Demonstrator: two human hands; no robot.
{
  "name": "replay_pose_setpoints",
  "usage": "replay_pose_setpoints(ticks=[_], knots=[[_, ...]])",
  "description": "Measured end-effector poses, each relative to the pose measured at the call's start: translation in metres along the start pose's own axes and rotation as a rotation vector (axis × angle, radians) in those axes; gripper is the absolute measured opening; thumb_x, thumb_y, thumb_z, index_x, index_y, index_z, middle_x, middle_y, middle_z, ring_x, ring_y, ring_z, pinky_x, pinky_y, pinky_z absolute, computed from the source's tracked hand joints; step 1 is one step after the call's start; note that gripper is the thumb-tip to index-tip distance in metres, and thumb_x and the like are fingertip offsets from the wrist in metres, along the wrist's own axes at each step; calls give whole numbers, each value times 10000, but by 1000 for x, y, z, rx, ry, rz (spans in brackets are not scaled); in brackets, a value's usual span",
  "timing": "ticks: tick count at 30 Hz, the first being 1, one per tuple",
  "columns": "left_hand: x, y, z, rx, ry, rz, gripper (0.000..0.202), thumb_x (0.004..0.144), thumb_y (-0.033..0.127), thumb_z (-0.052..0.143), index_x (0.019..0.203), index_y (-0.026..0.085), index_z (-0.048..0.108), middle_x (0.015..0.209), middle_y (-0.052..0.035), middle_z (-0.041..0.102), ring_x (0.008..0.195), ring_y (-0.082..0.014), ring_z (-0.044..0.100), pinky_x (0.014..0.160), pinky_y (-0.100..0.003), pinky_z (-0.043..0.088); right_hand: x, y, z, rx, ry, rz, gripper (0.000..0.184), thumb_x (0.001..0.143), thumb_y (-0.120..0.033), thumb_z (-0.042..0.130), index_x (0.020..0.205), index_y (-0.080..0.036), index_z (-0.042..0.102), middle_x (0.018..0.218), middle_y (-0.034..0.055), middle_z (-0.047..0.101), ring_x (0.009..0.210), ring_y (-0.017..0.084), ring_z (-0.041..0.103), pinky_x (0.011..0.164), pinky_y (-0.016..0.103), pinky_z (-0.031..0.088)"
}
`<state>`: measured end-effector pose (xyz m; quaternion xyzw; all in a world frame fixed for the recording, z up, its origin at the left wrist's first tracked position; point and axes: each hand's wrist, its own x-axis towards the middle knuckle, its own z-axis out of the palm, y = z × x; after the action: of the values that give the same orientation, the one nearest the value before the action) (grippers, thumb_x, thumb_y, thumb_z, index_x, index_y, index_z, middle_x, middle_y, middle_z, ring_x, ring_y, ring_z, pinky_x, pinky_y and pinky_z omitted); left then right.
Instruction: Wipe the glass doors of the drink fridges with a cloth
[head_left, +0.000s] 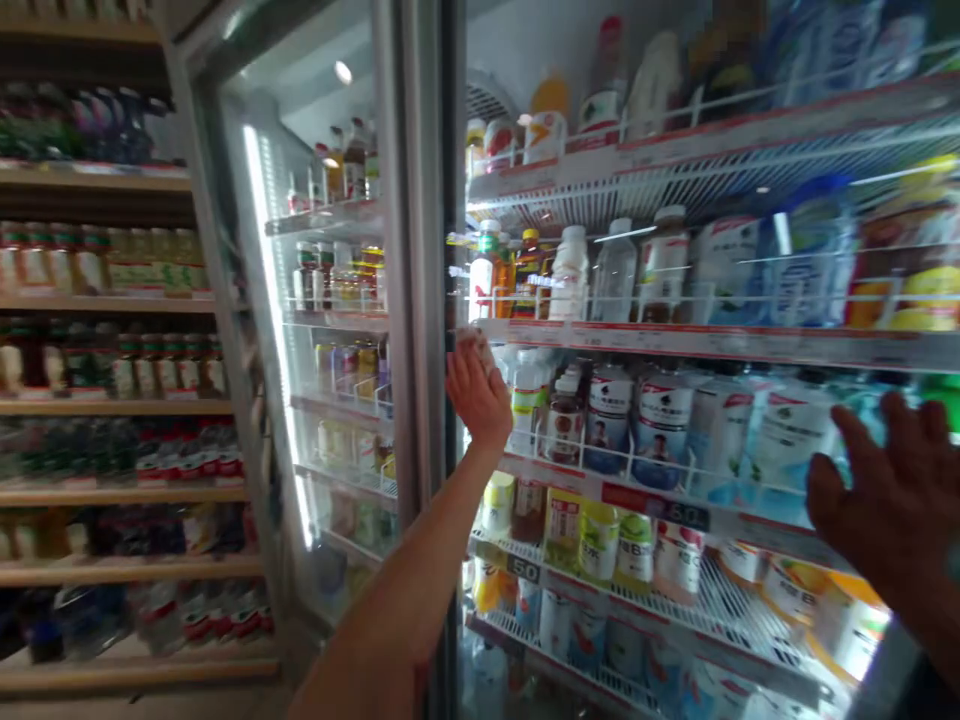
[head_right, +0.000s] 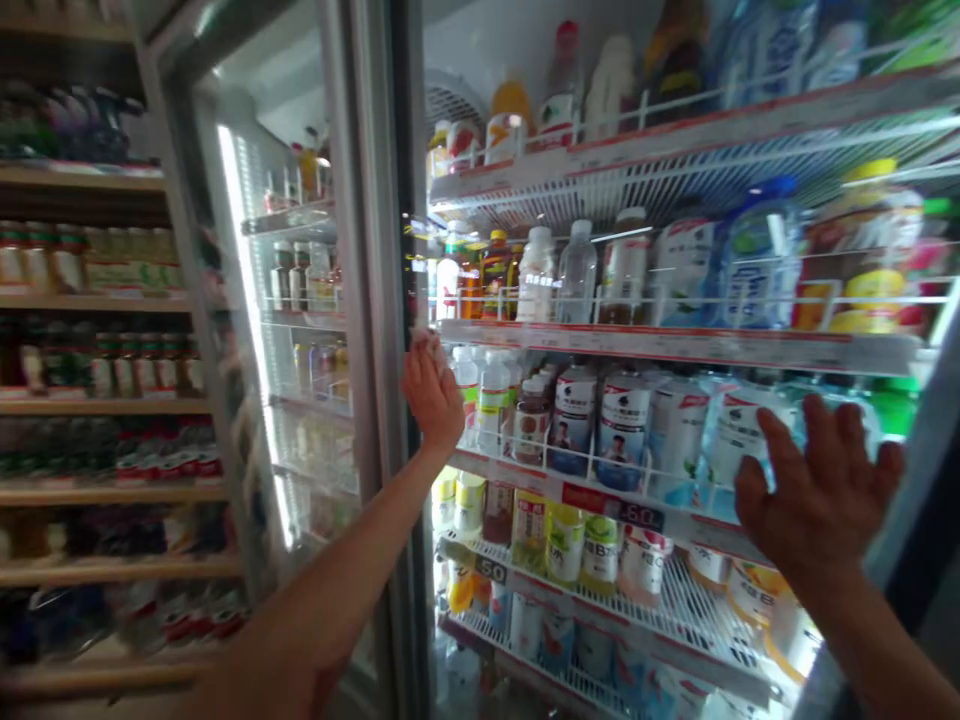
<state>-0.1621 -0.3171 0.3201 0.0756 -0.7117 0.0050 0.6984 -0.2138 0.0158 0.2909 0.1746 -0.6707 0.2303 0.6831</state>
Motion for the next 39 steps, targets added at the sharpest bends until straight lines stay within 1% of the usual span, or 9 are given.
replay_pose_setpoints(ticks=[2, 6, 8, 14, 20, 28, 34, 36, 39], knots=[[-7, 16, 12, -49, -9, 23, 546, 898, 283, 297, 1410, 125, 199, 1462, -129, 248, 1383, -239, 89, 1107, -537, 150, 5, 3, 10, 16, -19, -78, 464, 875, -407, 387, 1280, -206, 490, 1405, 88, 385, 1334, 268, 277, 1082, 509, 173], [-48, 77, 14, -185, -37, 785, 476, 878, 303, 387, 1351, 279, 340, 1475, 24, 242, 1387, -185, 94, 1139, -458, 102, 6, 5, 12, -35, -19, -124, 431, 876, -359, 414, 1257, -182, 510, 1396, 111, 396, 1327, 267, 294, 1092, 483, 185], [-49, 74, 10, -184, -39, 912, 440, 880, 285, 391, 1319, 310, 383, 1465, 60, 263, 1382, -171, 129, 1144, -436, 110, 6, 6, 10, -67, -5, -173, 424, 866, -336, 431, 1249, -171, 512, 1394, 118, 397, 1318, 278, 309, 1083, 495, 201], [-14, -2, 5, -53, 159, 19, 524, 902, 237, 325, 1408, 173, 207, 1448, -112, 292, 1385, -196, 103, 1112, -491, 163, 7, 6, 9, -123, -6, -182, 409, 858, -272, 437, 1243, -153, 507, 1393, 121, 398, 1319, 283, 306, 1079, 503, 215], [-67, 52, 5, -222, -31, 925, 459, 879, 261, 394, 1337, 249, 362, 1458, -6, 293, 1375, -175, 164, 1130, -423, 152, 7, 15, 14, -156, 61, -308, 461, 846, -276, 440, 1294, -170, 454, 1410, 117, 372, 1311, 292, 318, 1065, 505, 236], [-68, -45, 1, -45, 186, -196, 528, 895, 210, 340, 1403, 129, 221, 1428, -159, 320, 1373, -207, 174, 1089, -438, 242, 5, 13, 17, -176, 53, -264, 494, 844, -261, 427, 1332, -193, 400, 1424, 103, 350, 1322, 286, 298, 1071, 500, 220], [-103, 11, -1, -215, -131, 832, 456, 862, 275, 433, 1316, 263, 394, 1406, -24, 387, 1358, -172, 222, 1128, -429, 159, 4, 16, 19, -189, 41, -262, 497, 852, -275, 382, 1339, -180, 391, 1431, 111, 334, 1321, 297, 295, 1061, 510, 214], [-82, 0, 0, -194, -96, 772, 475, 877, 269, 407, 1347, 266, 341, 1414, -18, 372, 1363, -149, 202, 1138, -411, 128, 3, 17, 19, -192, 27, -255, 497, 850, -271, 388, 1340, -185, 390, 1431, 107, 333, 1321, 297, 295, 1061, 510, 215], [-45, -23, 3, -90, 84, 198, 548, 891, 225, 364, 1411, 189, 198, 1431, -99, 327, 1377, -172, 129, 1127, -436, 158, 3, 15, 19, -188, 13, -234, 510, 847, -259, 403, 1351, -193, 369, 1440, 104, 318, 1330, 294, 276, 1065, 509, 209]])
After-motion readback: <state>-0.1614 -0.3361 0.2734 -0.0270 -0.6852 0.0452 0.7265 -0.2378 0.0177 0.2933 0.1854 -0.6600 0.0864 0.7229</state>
